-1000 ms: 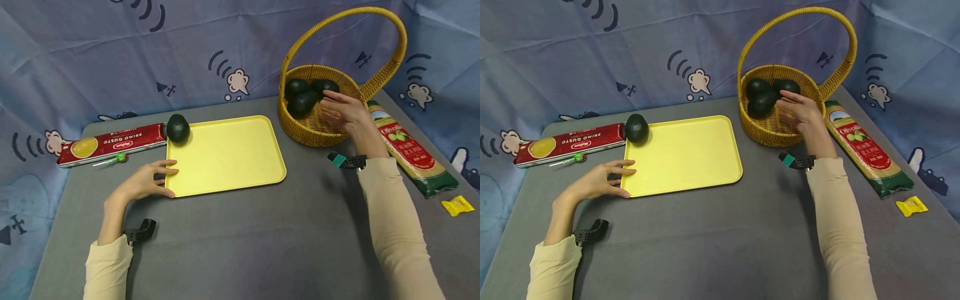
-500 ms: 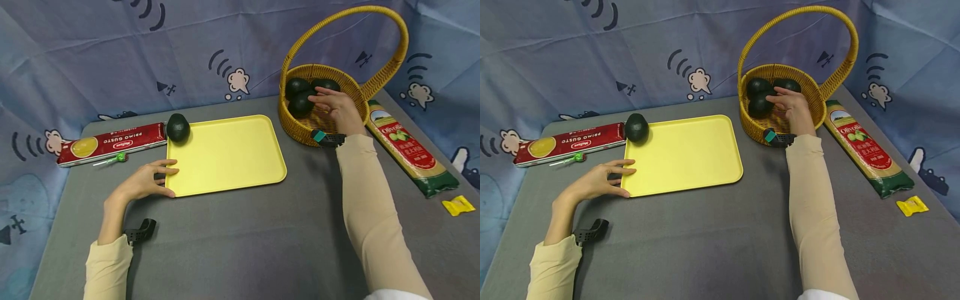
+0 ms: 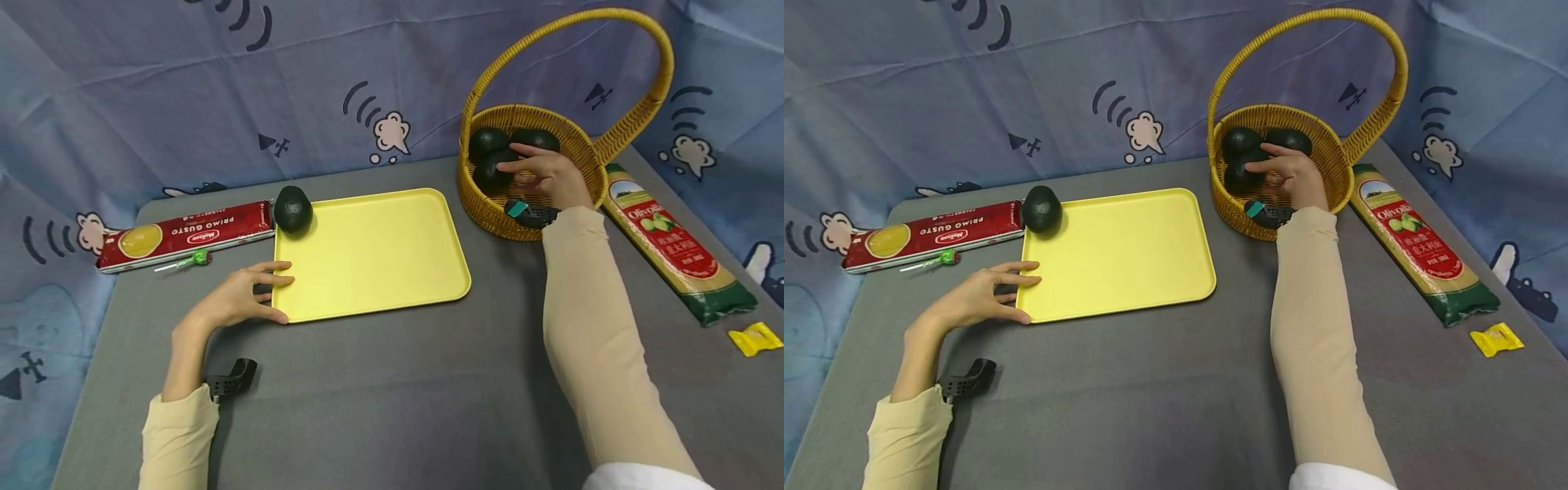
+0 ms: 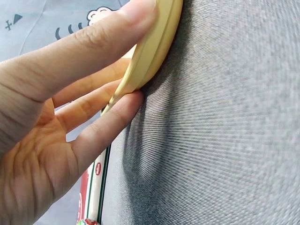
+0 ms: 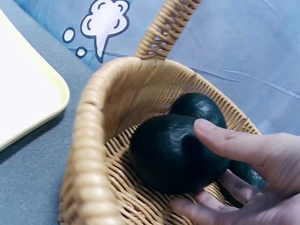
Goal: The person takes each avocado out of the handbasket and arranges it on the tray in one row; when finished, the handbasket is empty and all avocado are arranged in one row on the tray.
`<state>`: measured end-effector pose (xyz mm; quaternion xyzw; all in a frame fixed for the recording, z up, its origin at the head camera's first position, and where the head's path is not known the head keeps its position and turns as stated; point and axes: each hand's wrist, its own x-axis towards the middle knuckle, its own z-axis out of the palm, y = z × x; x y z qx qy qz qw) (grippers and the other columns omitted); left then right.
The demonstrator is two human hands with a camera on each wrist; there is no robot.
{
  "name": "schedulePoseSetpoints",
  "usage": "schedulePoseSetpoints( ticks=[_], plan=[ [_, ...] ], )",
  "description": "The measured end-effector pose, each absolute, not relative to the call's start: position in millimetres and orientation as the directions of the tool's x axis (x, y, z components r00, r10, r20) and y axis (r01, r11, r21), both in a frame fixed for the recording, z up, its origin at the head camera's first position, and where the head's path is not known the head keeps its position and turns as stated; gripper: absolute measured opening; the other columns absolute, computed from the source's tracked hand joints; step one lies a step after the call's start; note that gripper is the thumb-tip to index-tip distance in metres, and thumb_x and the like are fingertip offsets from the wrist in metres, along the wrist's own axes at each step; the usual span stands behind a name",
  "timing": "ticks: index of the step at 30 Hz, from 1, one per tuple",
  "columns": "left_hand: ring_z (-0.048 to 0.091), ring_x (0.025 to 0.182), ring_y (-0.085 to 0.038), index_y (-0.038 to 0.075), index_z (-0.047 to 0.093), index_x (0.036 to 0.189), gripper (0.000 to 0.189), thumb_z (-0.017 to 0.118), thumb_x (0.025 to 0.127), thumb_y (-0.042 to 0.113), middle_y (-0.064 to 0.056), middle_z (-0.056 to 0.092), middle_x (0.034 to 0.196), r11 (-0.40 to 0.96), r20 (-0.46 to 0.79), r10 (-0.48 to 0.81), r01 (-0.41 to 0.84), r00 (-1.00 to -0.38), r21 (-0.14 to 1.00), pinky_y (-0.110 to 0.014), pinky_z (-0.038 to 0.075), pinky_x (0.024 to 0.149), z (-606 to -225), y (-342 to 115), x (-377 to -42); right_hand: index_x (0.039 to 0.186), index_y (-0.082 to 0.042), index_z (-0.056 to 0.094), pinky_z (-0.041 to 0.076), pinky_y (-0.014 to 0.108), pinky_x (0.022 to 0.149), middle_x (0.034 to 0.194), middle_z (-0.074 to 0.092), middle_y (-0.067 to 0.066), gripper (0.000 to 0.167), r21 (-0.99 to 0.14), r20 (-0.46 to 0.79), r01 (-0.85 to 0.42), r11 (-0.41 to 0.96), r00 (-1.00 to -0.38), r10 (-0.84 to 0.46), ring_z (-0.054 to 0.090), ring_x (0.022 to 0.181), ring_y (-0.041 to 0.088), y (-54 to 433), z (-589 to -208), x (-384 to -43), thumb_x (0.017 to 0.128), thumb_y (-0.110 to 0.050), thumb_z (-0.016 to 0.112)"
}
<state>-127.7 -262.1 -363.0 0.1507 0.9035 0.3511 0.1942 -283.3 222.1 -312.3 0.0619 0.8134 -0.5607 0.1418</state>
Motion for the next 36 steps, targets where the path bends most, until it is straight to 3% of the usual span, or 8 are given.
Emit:
schedulePoseSetpoints(
  ticks=[3,6,9,13,17,19,26,36],
  plan=[
    [0.053,0.121,-0.034,-0.005,0.056,0.131,0.07,0.086,0.072,0.019,-0.016,0.036,0.149,0.709,-0.251,0.409,0.132,-0.877,0.693,-0.042,0.05,0.096,-363.5,-262.4,-127.7,0.15,-0.029,0.034,0.049,0.024,0.094,0.157,0.022,-0.007,0.071,-0.835,-0.504,0.482,0.266,-0.864,-0.017,0.053,0.098,0.014,217.7,-312.7,-300.2,0.089,-0.025,0.07],
    [0.05,0.124,-0.034,-0.005,0.055,0.131,0.07,0.085,0.072,0.017,-0.016,0.035,0.149,0.707,-0.257,0.405,0.122,-0.877,0.697,-0.041,0.05,0.097,-364.5,-262.6,-128.3,0.152,-0.035,0.027,0.056,0.027,0.086,0.139,0.038,0.001,0.084,-0.8,-0.585,0.576,0.169,-0.811,-0.004,0.056,0.074,0.013,215.0,-314.4,-308.4,0.084,-0.022,0.075],
    [0.044,0.129,-0.035,-0.004,0.055,0.132,0.07,0.085,0.072,0.018,-0.015,0.035,0.15,0.705,-0.26,0.403,0.117,-0.878,0.699,-0.04,0.05,0.097,-364.2,-262.7,-128.3,0.152,-0.034,0.025,0.059,0.028,0.079,0.125,0.04,0.003,0.086,-0.797,-0.596,0.587,0.143,-0.802,-0.028,0.059,0.065,0.014,215.8,-315.3,-311.8,0.084,-0.017,0.074],
    [0.04,0.131,-0.037,-0.006,0.055,0.131,0.07,0.085,0.073,0.018,-0.018,0.035,0.149,0.696,-0.248,0.412,0.127,-0.877,0.706,-0.042,0.049,0.097,-363.0,-262.3,-128.0,0.153,-0.036,0.02,0.052,0.034,0.095,0.157,0.015,-0.001,0.087,-0.784,-0.621,0.607,0.133,-0.774,-0.129,0.059,0.108,0.021,221.5,-314.7,-316.9,0.087,-0.009,0.07],
    [0.041,0.131,-0.036,-0.005,0.055,0.131,0.071,0.086,0.072,0.019,-0.017,0.036,0.149,0.703,-0.246,0.413,0.135,-0.877,0.698,-0.041,0.05,0.097,-363.5,-262.2,-128.6,0.154,-0.034,0.011,0.039,0.038,0.108,0.159,-0.016,-0.005,0.083,-0.785,-0.619,0.563,0.259,-0.731,-0.286,0.024,0.142,0.029,230.7,-313.6,-320.0,0.094,-0.005,0.06],
    [0.041,0.131,-0.036,-0.005,0.055,0.131,0.071,0.086,0.072,0.019,-0.017,0.036,0.148,0.708,-0.244,0.414,0.142,-0.877,0.692,-0.041,0.05,0.097,-364.4,-262.6,-129.0,0.155,-0.032,0.009,0.037,0.038,0.109,0.158,-0.019,0.001,0.081,-0.792,-0.605,0.505,0.343,-0.72,-0.34,0.017,0.144,0.032,234.5,-313.6,-320.4,0.095,-0.006,0.058],
    [0.044,0.13,-0.034,-0.004,0.055,0.131,0.071,0.086,0.071,0.017,-0.015,0.036,0.149,0.712,-0.248,0.411,0.139,-0.877,0.688,-0.04,0.05,0.097,-366.5,-264.2,-130.1,0.154,-0.03,0.016,0.038,0.042,0.108,0.159,-0.012,0.011,0.076,-0.811,-0.545,0.366,0.456,-0.756,-0.363,0.031,0.137,0.037,242.1,-317.8,-319.4,0.095,-0.013,0.061],
    [0.049,0.125,-0.033,-0.004,0.056,0.131,0.071,0.086,0.071,0.018,-0.015,0.036,0.149,0.715,-0.254,0.404,0.13,-0.879,0.687,-0.04,0.051,0.096,-366.9,-264.4,-129.9,0.154,-0.029,0.019,0.037,0.046,0.108,0.16,-0.01,0.005,0.076,-0.842,-0.524,0.39,0.373,-0.756,-0.392,0.019,0.143,0.035,245.7,-321.4,-316.2,0.095,-0.006,0.06]
  ],
)
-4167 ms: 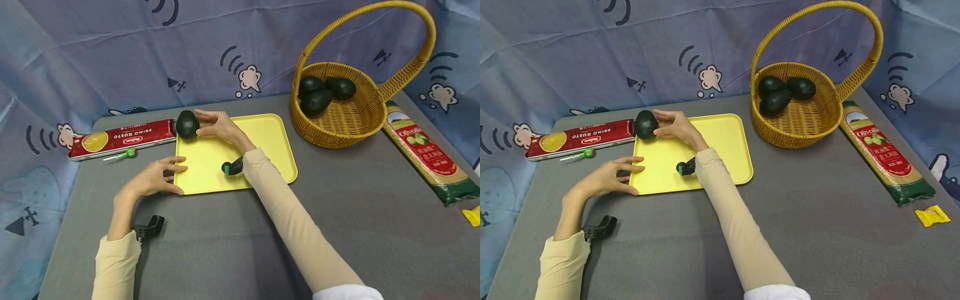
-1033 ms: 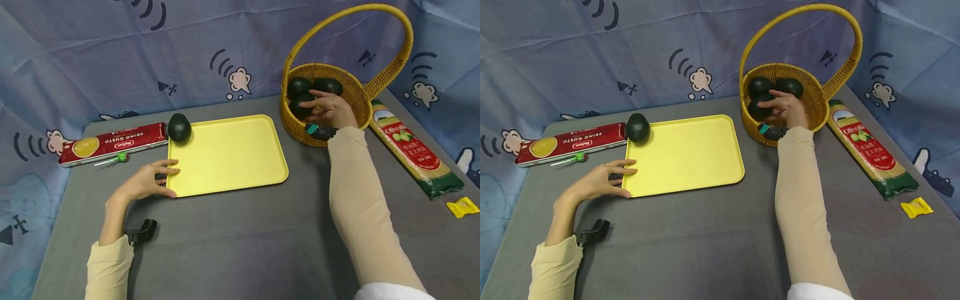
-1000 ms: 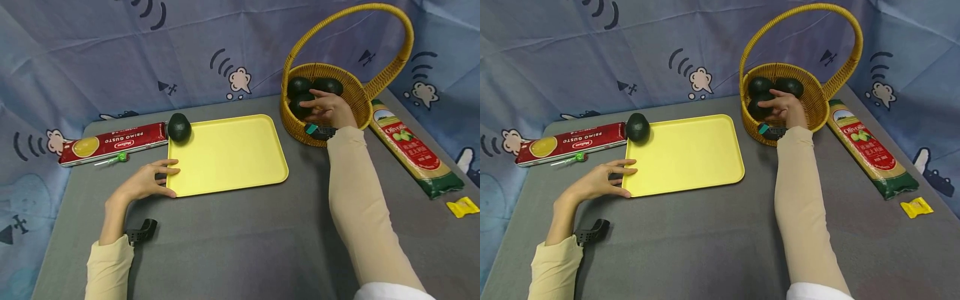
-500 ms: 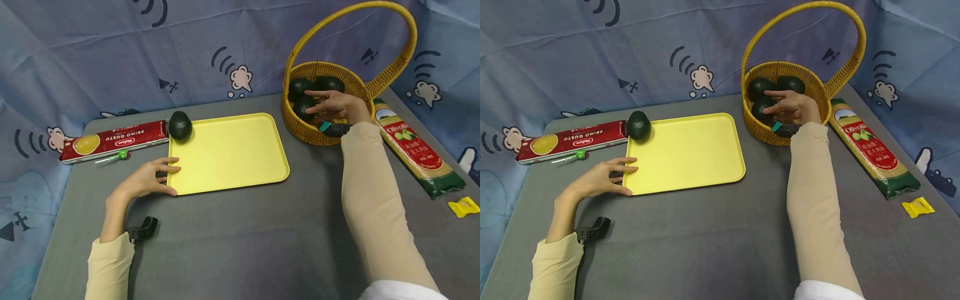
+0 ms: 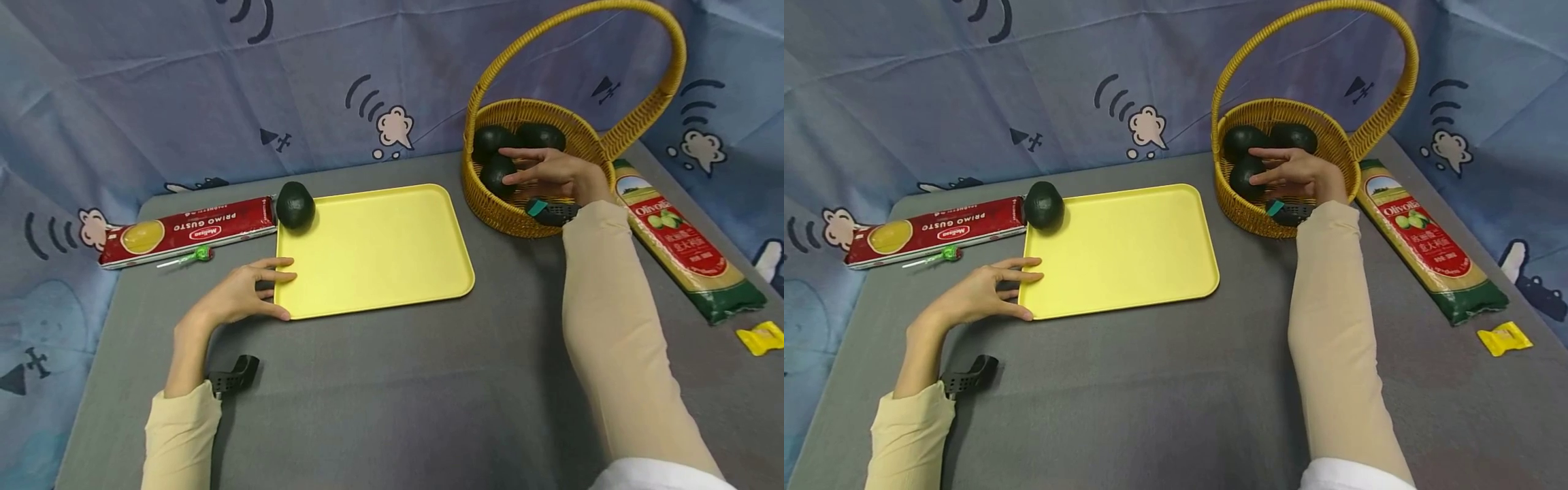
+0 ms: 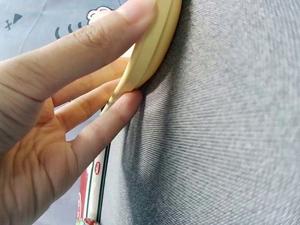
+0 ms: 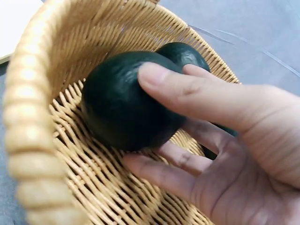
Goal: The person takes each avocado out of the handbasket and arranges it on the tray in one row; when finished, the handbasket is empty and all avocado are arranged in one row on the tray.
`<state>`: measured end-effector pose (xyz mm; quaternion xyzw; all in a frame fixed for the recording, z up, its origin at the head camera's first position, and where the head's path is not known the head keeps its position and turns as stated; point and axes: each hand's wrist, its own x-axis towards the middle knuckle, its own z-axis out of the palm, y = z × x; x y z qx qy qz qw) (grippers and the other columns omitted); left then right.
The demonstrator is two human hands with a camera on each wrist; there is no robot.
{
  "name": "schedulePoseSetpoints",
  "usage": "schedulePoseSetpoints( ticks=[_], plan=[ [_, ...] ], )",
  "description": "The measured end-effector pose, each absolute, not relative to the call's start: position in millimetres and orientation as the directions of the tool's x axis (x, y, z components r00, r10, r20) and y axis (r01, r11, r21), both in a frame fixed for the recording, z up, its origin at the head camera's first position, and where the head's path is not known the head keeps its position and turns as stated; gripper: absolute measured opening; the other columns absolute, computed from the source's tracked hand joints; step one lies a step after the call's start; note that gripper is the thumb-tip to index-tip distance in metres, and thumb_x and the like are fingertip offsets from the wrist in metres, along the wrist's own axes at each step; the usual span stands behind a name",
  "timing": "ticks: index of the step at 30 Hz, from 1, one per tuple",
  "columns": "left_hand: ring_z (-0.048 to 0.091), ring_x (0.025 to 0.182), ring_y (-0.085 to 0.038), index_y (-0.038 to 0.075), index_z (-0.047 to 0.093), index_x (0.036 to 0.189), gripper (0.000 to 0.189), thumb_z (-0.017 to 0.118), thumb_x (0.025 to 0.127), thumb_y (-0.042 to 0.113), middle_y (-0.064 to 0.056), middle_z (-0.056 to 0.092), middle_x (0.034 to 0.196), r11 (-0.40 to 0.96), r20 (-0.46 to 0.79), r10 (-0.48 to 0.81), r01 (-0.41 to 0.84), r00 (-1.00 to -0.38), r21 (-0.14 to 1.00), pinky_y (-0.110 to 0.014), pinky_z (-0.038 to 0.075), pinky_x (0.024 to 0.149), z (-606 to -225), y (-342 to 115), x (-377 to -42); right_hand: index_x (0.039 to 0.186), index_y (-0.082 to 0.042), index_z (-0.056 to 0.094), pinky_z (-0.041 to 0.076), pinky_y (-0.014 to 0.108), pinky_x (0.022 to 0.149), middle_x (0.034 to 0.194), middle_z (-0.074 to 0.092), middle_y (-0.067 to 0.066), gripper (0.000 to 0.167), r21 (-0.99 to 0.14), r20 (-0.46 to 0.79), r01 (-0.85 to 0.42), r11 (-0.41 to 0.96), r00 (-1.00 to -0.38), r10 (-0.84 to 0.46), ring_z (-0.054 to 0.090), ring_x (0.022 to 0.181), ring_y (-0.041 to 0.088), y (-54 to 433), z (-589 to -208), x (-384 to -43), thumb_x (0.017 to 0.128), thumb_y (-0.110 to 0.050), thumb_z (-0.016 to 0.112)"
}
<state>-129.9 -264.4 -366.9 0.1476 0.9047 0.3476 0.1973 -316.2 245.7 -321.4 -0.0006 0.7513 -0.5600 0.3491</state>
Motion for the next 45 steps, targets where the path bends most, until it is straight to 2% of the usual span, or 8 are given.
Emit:
schedulePoseSetpoints(
  ticks=[5,9,23,26,32,39,42,45],
  plan=[
    [0.046,0.128,-0.034,-0.004,0.056,0.131,0.071,0.086,0.071,0.017,-0.015,0.036,0.149,0.705,-0.251,0.409,0.129,-0.877,0.698,-0.039,0.051,0.096,-368.0,-263.7,-129.0,0.154,-0.031,0.02,0.047,0.041,0.102,0.16,-0.008,0.009,0.077,-0.839,-0.502,0.333,0.429,-0.777,-0.379,0.038,0.135,0.033,246.4,-324.2,-314.8,0.094,-0.01,0.062],
    [0.042,0.131,-0.035,-0.005,0.056,0.131,0.07,0.086,0.071,0.016,-0.016,0.035,0.149,0.692,-0.251,0.413,0.123,-0.876,0.711,-0.039,0.05,0.096,-369.5,-263.2,-128.7,0.153,-0.033,0.02,0.053,0.036,0.095,0.16,-0.006,0.01,0.077,-0.828,-0.503,0.324,0.458,-0.79,-0.351,0.061,0.113,0.022,250.3,-326.7,-313.9,0.093,-0.016,0.065],
    [0.043,0.13,-0.034,-0.004,0.056,0.131,0.071,0.086,0.071,0.017,-0.015,0.036,0.149,0.707,-0.255,0.404,0.124,-0.878,0.696,-0.041,0.05,0.097,-366.9,-262.3,-127.5,0.151,-0.036,0.026,0.048,0.037,0.1,0.161,0.0,0.005,0.077,-0.846,-0.506,0.395,0.358,-0.806,-0.306,0.029,0.14,0.032,256.5,-321.1,-306.7,0.09,-0.012,0.067],
    [0.042,0.131,-0.035,-0.004,0.056,0.131,0.071,0.086,0.071,0.017,-0.016,0.036,0.149,0.71,-0.253,0.407,0.129,-0.878,0.693,-0.041,0.05,0.097,-366.6,-262.5,-127.7,0.151,-0.036,0.028,0.047,0.039,0.101,0.161,0.0,0.005,0.077,-0.841,-0.521,0.423,0.336,-0.799,-0.299,0.036,0.137,0.029,255.9,-318.9,-306.7,0.089,-0.011,0.068],
    [0.042,0.131,-0.035,-0.005,0.056,0.131,0.071,0.086,0.071,0.016,-0.016,0.036,0.149,0.703,-0.25,0.412,0.131,-0.876,0.699,-0.04,0.05,0.097,-366.8,-262.2,-129.4,0.152,-0.032,0.024,0.046,0.041,0.102,0.161,-0.001,0.01,0.078,-0.841,-0.521,0.417,0.344,-0.796,-0.308,0.065,0.102,0.014,257.7,-316.2,-305.7,0.091,-0.009,0.066],
    [0.041,0.131,-0.035,-0.005,0.056,0.131,0.07,0.086,0.071,0.015,-0.016,0.036,0.149,0.701,-0.248,0.41,0.129,-0.878,0.702,-0.04,0.05,0.096,-365.8,-262.3,-130.1,0.153,-0.033,0.021,0.043,0.042,0.105,0.161,-0.001,0.007,0.079,-0.862,-0.488,0.388,0.327,-0.811,-0.323,0.032,0.139,0.025,257.7,-313.5,-300.4,0.091,-0.011,0.065],
    [0.045,0.128,-0.035,-0.005,0.056,0.131,0.07,0.086,0.071,0.016,-0.016,0.035,0.149,0.708,-0.252,0.409,0.131,-0.877,0.694,-0.041,0.05,0.096,-365.3,-262.7,-129.7,0.154,-0.029,0.02,0.046,0.041,0.102,0.16,0.003,0.011,0.078,-0.882,-0.446,0.341,0.324,-0.825,-0.347,0.062,0.105,0.012,258.3,-312.0,-296.4,0.092,-0.008,0.063],
    [0.05,0.124,-0.035,-0.004,0.055,0.131,0.071,0.086,0.071,0.017,-0.016,0.035,0.149,0.711,-0.257,0.408,0.128,-0.876,0.692,-0.041,0.051,0.096,-365.2,-262.9,-129.4,0.154,-0.027,0.022,0.054,0.038,0.093,0.16,0.005,0.014,0.077,-0.904,-0.405,0.311,0.292,-0.84,-0.36,0.061,0.064,0.003,258.5,-311.1,-291.7,0.092,-0.004,0.062]
  ],
)
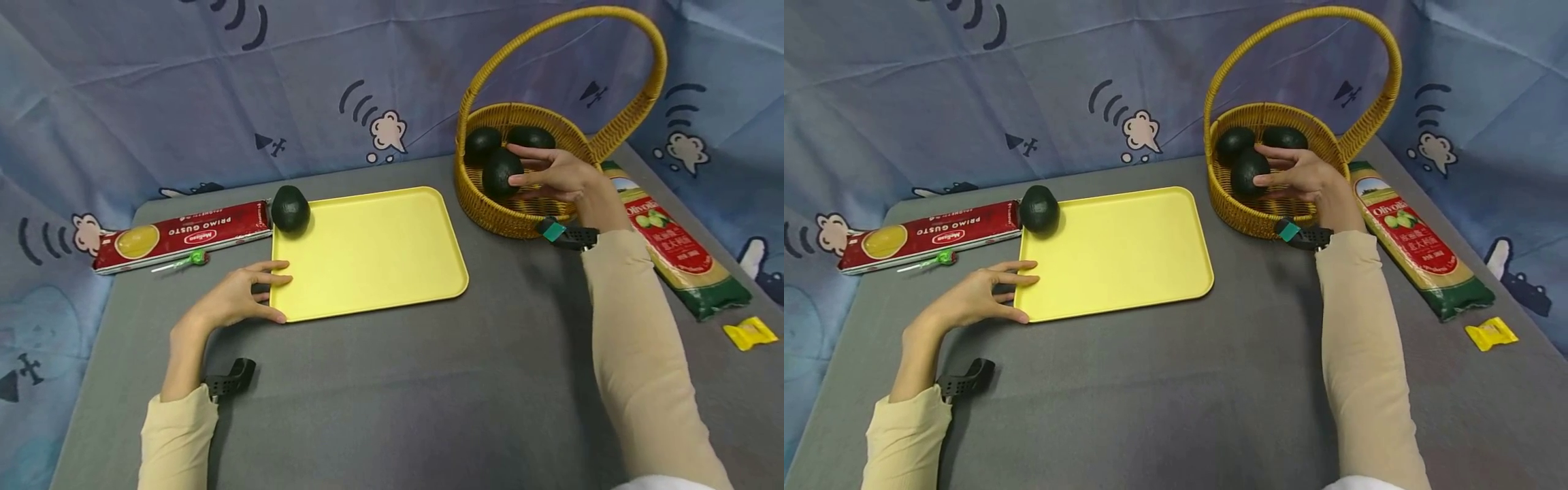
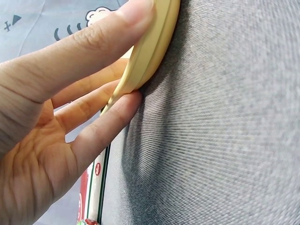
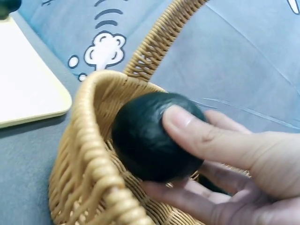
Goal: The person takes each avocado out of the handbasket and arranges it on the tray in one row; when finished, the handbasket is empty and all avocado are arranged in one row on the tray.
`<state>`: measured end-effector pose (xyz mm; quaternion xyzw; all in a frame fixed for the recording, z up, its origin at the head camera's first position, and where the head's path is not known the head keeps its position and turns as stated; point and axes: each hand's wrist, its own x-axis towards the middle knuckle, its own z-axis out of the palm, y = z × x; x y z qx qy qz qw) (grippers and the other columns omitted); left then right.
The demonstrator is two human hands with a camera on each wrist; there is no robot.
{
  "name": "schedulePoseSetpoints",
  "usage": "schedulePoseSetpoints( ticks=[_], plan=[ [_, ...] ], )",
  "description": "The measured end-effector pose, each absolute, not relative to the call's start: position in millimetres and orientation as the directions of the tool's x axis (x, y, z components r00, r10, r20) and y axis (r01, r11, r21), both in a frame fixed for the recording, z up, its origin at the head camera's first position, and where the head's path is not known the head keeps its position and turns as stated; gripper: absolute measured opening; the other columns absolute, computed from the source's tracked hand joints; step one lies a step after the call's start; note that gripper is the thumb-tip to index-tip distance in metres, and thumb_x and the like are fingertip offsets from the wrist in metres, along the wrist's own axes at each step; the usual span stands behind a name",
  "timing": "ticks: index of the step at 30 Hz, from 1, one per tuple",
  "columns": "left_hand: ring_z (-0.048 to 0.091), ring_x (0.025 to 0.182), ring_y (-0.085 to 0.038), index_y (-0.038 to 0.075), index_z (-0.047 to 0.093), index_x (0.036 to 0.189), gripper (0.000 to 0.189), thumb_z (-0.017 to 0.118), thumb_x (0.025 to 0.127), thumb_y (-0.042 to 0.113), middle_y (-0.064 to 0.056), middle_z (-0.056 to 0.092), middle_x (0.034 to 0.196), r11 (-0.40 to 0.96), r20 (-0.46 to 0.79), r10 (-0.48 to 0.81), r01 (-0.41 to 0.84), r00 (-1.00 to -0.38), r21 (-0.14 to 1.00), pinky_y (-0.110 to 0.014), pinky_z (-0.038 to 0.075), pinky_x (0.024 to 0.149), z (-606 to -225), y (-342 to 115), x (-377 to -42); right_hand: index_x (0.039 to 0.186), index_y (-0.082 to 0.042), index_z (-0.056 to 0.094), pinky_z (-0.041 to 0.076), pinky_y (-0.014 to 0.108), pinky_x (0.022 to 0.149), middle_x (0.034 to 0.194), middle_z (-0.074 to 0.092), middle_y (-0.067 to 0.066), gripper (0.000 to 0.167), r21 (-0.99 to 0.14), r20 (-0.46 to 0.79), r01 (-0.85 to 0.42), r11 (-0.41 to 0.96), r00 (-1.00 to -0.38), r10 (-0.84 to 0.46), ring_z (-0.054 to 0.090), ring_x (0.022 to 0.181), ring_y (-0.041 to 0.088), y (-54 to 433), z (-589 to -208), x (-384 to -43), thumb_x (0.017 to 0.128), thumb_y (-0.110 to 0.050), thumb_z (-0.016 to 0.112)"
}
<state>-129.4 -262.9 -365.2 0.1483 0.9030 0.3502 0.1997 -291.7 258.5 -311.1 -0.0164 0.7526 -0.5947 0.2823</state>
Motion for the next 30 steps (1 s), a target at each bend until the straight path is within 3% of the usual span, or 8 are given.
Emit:
schedulePoseSetpoints(
  ticks=[2,6,10,13,16,20,26,30],
  plan=[
    [0.051,0.123,-0.035,-0.005,0.055,0.131,0.071,0.086,0.071,0.017,-0.016,0.035,0.149,0.708,-0.256,0.408,0.126,-0.876,0.695,-0.04,0.051,0.096,-365.1,-263.2,-128.9,0.153,-0.027,0.025,0.058,0.032,0.084,0.16,0.005,0.015,0.077,-0.914,-0.384,0.295,0.278,-0.851,-0.359,0.056,0.053,0.003,257.8,-310.7,-288.4,0.091,-0.003,0.063],
    [0.052,0.122,-0.035,-0.005,0.056,0.131,0.07,0.086,0.071,0.015,-0.016,0.035,0.149,0.702,-0.249,0.412,0.131,-0.876,0.7,-0.039,0.051,0.095,-365.1,-263.1,-128.3,0.151,-0.03,0.03,0.057,0.03,0.085,0.16,0.004,0.012,0.077,-0.922,-0.364,0.289,0.256,-0.87,-0.331,0.061,0.106,0.011,255.9,-310.0,-281.4,0.089,-0.002,0.066],
    [0.052,0.123,-0.035,-0.005,0.056,0.131,0.07,0.086,0.071,0.015,-0.016,0.035,0.149,0.699,-0.246,0.414,0.133,-0.876,0.702,-0.039,0.051,0.095,-365.1,-262.9,-128.1,0.149,-0.031,0.034,0.056,0.032,0.089,0.16,0.004,0.01,0.076,-0.932,-0.345,0.286,0.221,-0.887,-0.308,0.026,0.142,0.027,255.2,-308.1,-274.4,0.088,0.001,0.066],
    [0.051,0.123,-0.035,-0.005,0.056,0.131,0.07,0.086,0.071,0.016,-0.016,0.035,0.149,0.703,-0.248,0.413,0.134,-0.876,0.699,-0.039,0.051,0.096,-365.0,-262.9,-128.2,0.148,-0.032,0.036,0.059,0.021,0.07,0.16,0.006,0.012,0.076,-0.939,-0.326,0.273,0.208,-0.899,-0.293,0.055,0.117,0.019,254.8,-306.6,-269.8,0.087,0.0,0.068],
    [0.052,0.123,-0.035,-0.004,0.055,0.131,0.071,0.086,0.071,0.018,-0.016,0.035,0.149,0.709,-0.251,0.41,0.134,-0.877,0.692,-0.04,0.051,0.096,-365.0,-263.4,-128.3,0.148,-0.031,0.037,0.057,0.018,0.064,0.16,0.003,0.013,0.076,-0.951,-0.3,0.261,0.166,-0.908,-0.294,0.055,0.119,0.019,253.1,-304.5,-263.9,0.086,0.001,0.068],
    [0.052,0.123,-0.035,-0.004,0.055,0.131,0.071,0.086,0.071,0.018,-0.016,0.035,0.149,0.708,-0.254,0.408,0.129,-0.877,0.694,-0.041,0.05,0.096,-365.5,-263.7,-128.0,0.148,-0.027,0.038,0.059,0.022,0.073,0.16,-0.001,0.009,0.076,-0.968,-0.249,0.246,0.049,-0.917,-0.313,0.009,0.145,0.03,249.0,-303.3,-254.1,0.086,0.006,0.066],
    [0.05,0.124,-0.035,-0.005,0.055,0.131,0.07,0.086,0.072,0.017,-0.016,0.035,0.149,0.707,-0.252,0.408,0.128,-0.878,0.696,-0.041,0.05,0.097,-365.8,-263.6,-128.5,0.148,-0.022,0.039,0.059,0.025,0.077,0.159,0.015,0.007,0.075,-0.98,-0.139,0.181,-0.088,-0.924,-0.356,0.051,0.122,0.017,241.1,-302.3,-242.1,0.086,0.013,0.062],
    [0.049,0.125,-0.035,-0.005,0.055,0.131,0.07,0.086,0.072,0.017,-0.016,0.035,0.149,0.707,-0.252,0.408,0.13,-0.877,0.695,-0.041,0.05,0.097,-366.3,-263.8,-128.8,0.147,-0.021,0.04,0.058,0.029,0.08,0.158,0.016,0.008,0.074,-0.982,-0.103,0.152,-0.111,-0.928,-0.359,0.055,0.114,0.015,230.1,-298.5,-233.9,0.085,0.014,0.062]
  ],
)
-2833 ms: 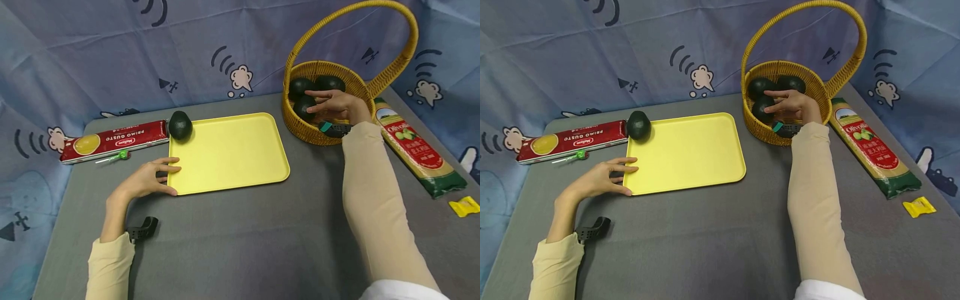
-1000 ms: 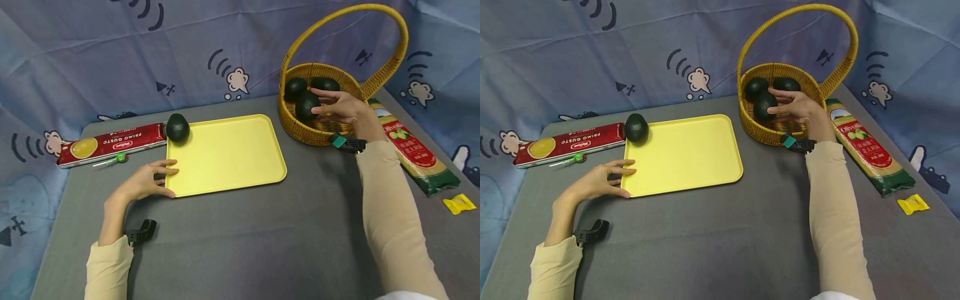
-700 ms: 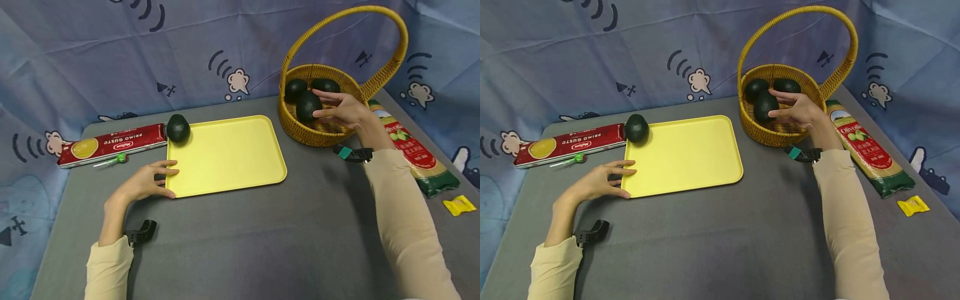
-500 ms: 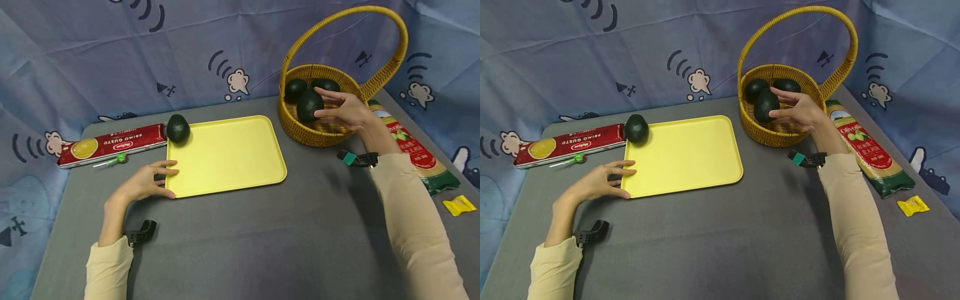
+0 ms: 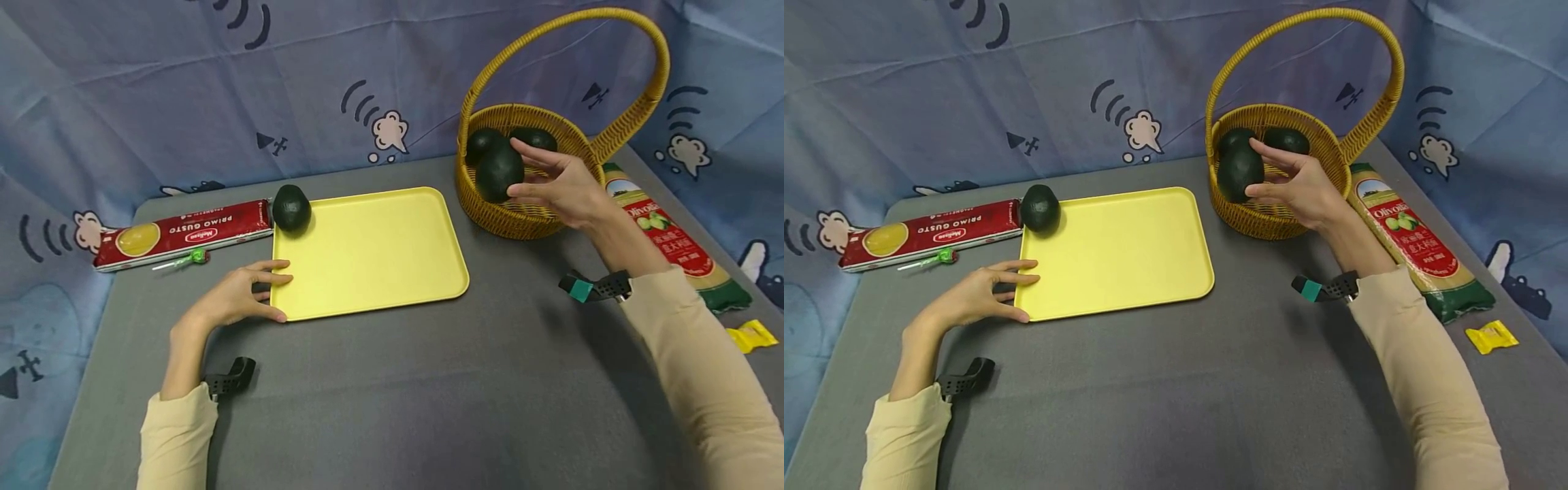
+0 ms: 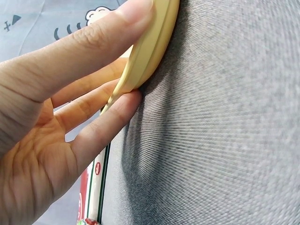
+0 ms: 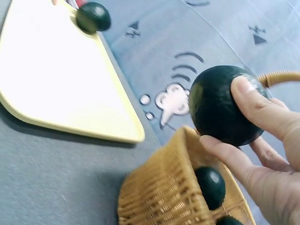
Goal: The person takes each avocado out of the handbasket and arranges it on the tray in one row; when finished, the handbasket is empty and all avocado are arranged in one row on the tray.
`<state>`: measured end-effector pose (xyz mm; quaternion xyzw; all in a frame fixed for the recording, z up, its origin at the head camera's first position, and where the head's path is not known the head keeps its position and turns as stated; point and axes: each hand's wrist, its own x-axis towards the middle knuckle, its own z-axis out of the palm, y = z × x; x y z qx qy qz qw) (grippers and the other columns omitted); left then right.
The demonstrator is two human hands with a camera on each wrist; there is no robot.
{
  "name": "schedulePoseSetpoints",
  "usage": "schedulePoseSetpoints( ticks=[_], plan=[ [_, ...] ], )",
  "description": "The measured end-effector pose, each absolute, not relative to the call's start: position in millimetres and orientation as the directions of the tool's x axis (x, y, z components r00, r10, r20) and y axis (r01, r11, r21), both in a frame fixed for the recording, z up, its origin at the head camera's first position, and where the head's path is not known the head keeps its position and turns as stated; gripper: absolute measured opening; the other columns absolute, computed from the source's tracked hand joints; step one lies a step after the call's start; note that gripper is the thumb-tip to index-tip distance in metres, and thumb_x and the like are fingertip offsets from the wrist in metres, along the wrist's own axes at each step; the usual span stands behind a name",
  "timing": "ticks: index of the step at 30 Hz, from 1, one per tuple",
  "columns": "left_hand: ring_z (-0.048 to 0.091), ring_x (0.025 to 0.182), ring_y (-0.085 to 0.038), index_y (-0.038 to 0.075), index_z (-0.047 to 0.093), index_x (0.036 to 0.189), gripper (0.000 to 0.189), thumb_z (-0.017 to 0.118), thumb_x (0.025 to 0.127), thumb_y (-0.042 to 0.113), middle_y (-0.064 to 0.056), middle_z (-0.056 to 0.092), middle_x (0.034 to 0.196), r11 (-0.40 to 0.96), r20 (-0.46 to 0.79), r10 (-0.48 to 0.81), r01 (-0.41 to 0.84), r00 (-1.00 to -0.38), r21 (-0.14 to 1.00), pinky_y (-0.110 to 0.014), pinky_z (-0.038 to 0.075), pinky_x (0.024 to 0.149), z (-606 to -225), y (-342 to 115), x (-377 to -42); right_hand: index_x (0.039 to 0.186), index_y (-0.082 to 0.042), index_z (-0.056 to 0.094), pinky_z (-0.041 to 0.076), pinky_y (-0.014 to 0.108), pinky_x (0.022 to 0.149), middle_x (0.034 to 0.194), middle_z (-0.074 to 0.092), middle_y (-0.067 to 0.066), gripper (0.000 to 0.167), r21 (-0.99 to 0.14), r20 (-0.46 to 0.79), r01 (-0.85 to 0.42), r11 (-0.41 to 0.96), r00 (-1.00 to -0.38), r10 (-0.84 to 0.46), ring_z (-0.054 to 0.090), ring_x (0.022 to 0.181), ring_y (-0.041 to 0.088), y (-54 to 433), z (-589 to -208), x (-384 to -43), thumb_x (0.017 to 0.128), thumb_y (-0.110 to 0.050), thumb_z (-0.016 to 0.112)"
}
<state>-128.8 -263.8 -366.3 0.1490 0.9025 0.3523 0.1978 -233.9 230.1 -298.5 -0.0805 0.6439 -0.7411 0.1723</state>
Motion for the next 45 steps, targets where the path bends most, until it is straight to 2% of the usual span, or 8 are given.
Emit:
schedulePoseSetpoints(
  ticks=[6,10,17,26,29,36,45],
  plan=[
    [0.037,0.133,-0.038,-0.007,0.054,0.131,0.07,0.085,0.072,0.013,-0.018,0.033,0.15,0.687,-0.261,0.409,0.107,-0.874,0.719,-0.042,0.049,0.097,-365.2,-263.3,-128.5,0.147,-0.015,0.04,0.057,0.026,0.082,0.158,0.019,0.005,0.072,-0.995,-0.015,0.055,-0.088,-0.914,-0.405,0.047,0.129,0.018,208.7,-300.5,-225.1,0.085,0.014,0.063],
    [0.039,0.132,-0.039,-0.007,0.054,0.131,0.069,0.084,0.073,0.015,-0.019,0.033,0.149,0.689,-0.26,0.409,0.109,-0.875,0.717,-0.043,0.05,0.097,-363.0,-262.1,-127.9,0.146,-0.011,0.041,0.057,0.026,0.084,0.157,0.025,0.006,0.073,-0.995,0.049,-0.005,-0.099,-0.892,-0.45,0.044,0.132,0.024,193.1,-309.5,-223.2,0.083,0.017,0.063],
    [0.035,0.134,-0.04,-0.008,0.054,0.131,0.07,0.085,0.073,0.016,-0.02,0.033,0.149,0.693,-0.259,0.412,0.116,-0.873,0.711,-0.043,0.05,0.097,-361.8,-261.6,-127.9,0.144,-0.012,0.042,0.056,0.027,0.086,0.155,0.029,0.006,0.074,-0.998,0.045,-0.018,-0.062,-0.873,-0.486,0.034,0.137,0.034,160.6,-325.4,-224.5,0.08,0.015,0.068],
    [0.032,0.135,-0.04,-0.007,0.055,0.13,0.07,0.085,0.073,0.018,-0.02,0.034,0.148,0.709,-0.258,0.412,0.129,-0.874,0.693,-0.044,0.049,0.097,-363.2,-261.6,-128.9,0.144,-0.005,0.04,0.054,0.029,0.093,0.153,0.032,0.007,0.077,-0.996,0.092,-0.071,-0.06,-0.839,-0.537,0.033,0.138,0.035,125.3,-335.0,-237.5,0.077,0.009,0.075],
    [0.031,0.135,-0.04,-0.008,0.055,0.13,0.07,0.085,0.072,0.018,-0.02,0.035,0.148,0.706,-0.257,0.412,0.128,-0.874,0.697,-0.044,0.049,0.097,-363.1,-260.9,-128.8,0.144,-0.004,0.04,0.053,0.028,0.093,0.153,0.033,0.006,0.077,-0.995,0.101,-0.071,-0.075,-0.828,-0.552,0.037,0.136,0.034,116.4,-338.8,-242.7,0.077,0.008,0.075],
    [0.031,0.136,-0.04,-0.008,0.055,0.13,0.07,0.085,0.072,0.018,-0.02,0.034,0.148,0.703,-0.256,0.413,0.128,-0.874,0.7,-0.043,0.049,0.097,-362.9,-260.5,-128.6,0.145,-0.006,0.04,0.056,0.027,0.087,0.153,0.033,0.003,0.074,-0.994,0.082,-0.026,-0.107,-0.822,-0.563,0.041,0.132,0.034,99.4,-350.7,-256.5,0.08,0.014,0.069],
    [0.031,0.136,-0.04,-0.007,0.055,0.13,0.07,0.085,0.072,0.018,-0.02,0.035,0.148,0.706,-0.248,0.414,0.137,-0.876,0.694,-0.043,0.05,0.096,-364.0,-261.6,-129.7,0.145,-0.012,0.041,0.057,0.031,0.086,0.154,0.032,-0.001,0.073,-0.997,0.03,0.011,-0.072,-0.837,-0.546,0.044,0.131,0.034,81.9,-361.2,-277.9,0.082,0.013,0.067]
  ],
)
